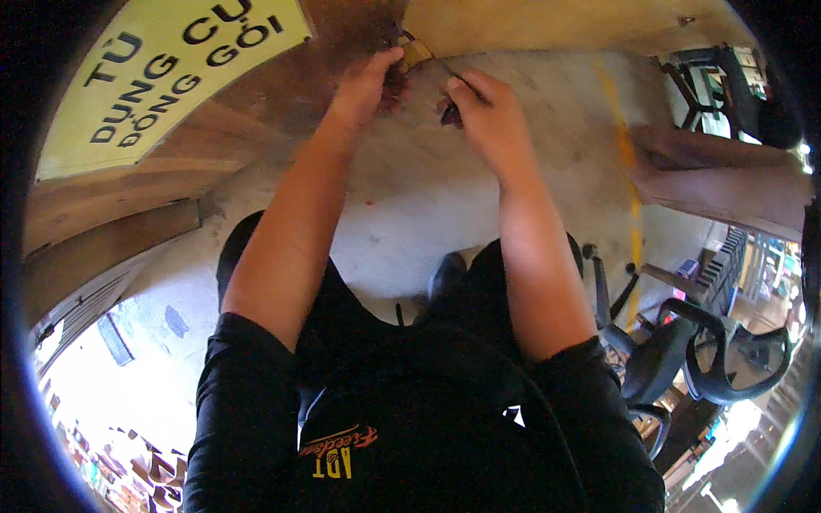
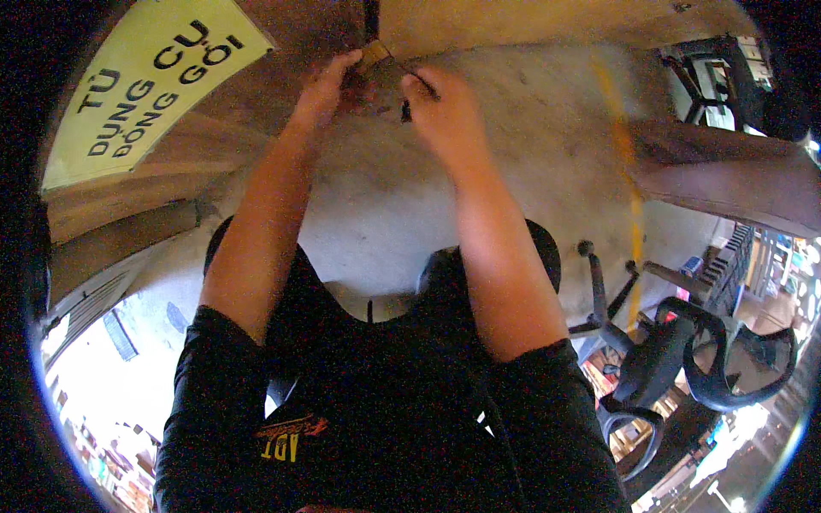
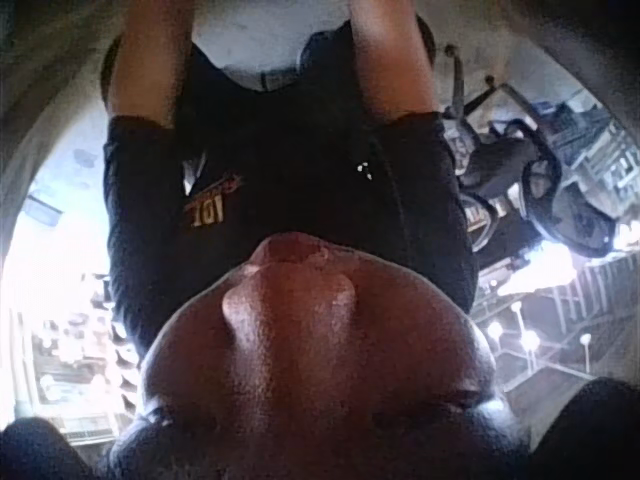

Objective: The person unlocks a metal cabinet, opens it, and retrieves a cardboard box containing tools. They remove a hammer and a red-handled tool, then place the box back inside and lock the cabinet.

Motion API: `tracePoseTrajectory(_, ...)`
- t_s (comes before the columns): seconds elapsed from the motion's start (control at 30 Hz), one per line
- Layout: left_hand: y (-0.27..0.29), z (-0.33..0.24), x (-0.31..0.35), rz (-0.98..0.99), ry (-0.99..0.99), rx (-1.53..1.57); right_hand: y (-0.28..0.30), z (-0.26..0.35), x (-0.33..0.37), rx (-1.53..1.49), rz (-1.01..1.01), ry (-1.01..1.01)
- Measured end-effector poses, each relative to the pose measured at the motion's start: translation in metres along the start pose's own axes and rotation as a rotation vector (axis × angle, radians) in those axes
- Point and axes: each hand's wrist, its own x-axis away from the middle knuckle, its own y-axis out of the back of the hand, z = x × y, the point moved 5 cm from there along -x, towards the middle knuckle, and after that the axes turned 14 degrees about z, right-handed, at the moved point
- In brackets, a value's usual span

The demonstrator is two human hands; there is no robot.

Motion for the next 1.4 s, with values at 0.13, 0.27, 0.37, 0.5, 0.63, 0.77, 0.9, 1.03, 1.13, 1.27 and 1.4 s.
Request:
tracePoseTrajectory(0.13, -0.016, 0.005, -0.005, 0.204, 0.079, 0.394, -0.002, 0.004, -0.004, 0.026, -0.016, 0.044)
tracePoseTrajectory(0.27, -0.013, 0.005, 0.004, 0.206, 0.088, 0.402, -0.012, 0.028, 0.003, 0.092, 0.077, 0.048)
tracePoseTrajectory(0.37, -0.03, -0.007, 0.003, 0.198, 0.119, 0.345, -0.003, 0.021, 0.006, 0.168, -0.038, 0.125)
tracePoseTrajectory(0.5, -0.022, -0.02, 0.003, 0.133, 0.12, 0.211, -0.009, 0.006, -0.004, 0.125, 0.003, 0.104)
tracePoseTrajectory(0.63, -0.013, -0.023, 0.007, 0.057, 0.224, 0.16, -0.02, 0.014, -0.005, 0.219, 0.069, 0.096)
tracePoseTrajectory(0.77, -0.022, -0.032, 0.001, 0.127, 0.193, 0.153, -0.015, 0.019, 0.004, 0.269, -0.013, 0.121)
tracePoseTrajectory(0.9, -0.016, -0.021, 0.004, 0.353, 0.272, 0.391, -0.026, 0.027, 0.014, 0.0, 0.092, 0.044)
tracePoseTrajectory(1.03, -0.022, -0.016, 0.0, 0.339, 0.225, 0.501, -0.019, 0.029, 0.011, 0.152, 0.003, 0.148)
tracePoseTrajectory(1.13, -0.021, -0.02, -0.002, 0.301, 0.284, 0.452, -0.017, 0.031, 0.004, 0.227, -0.072, 0.19)
tracePoseTrajectory(1.27, -0.022, -0.027, 0.001, 0.263, 0.242, 0.331, -0.019, 0.028, -0.002, 0.135, 0.019, 0.111)
tracePoseTrajectory(1.4, -0.014, -0.031, 0.002, 0.199, 0.241, 0.169, -0.025, 0.03, -0.006, 0.101, 0.044, 0.147)
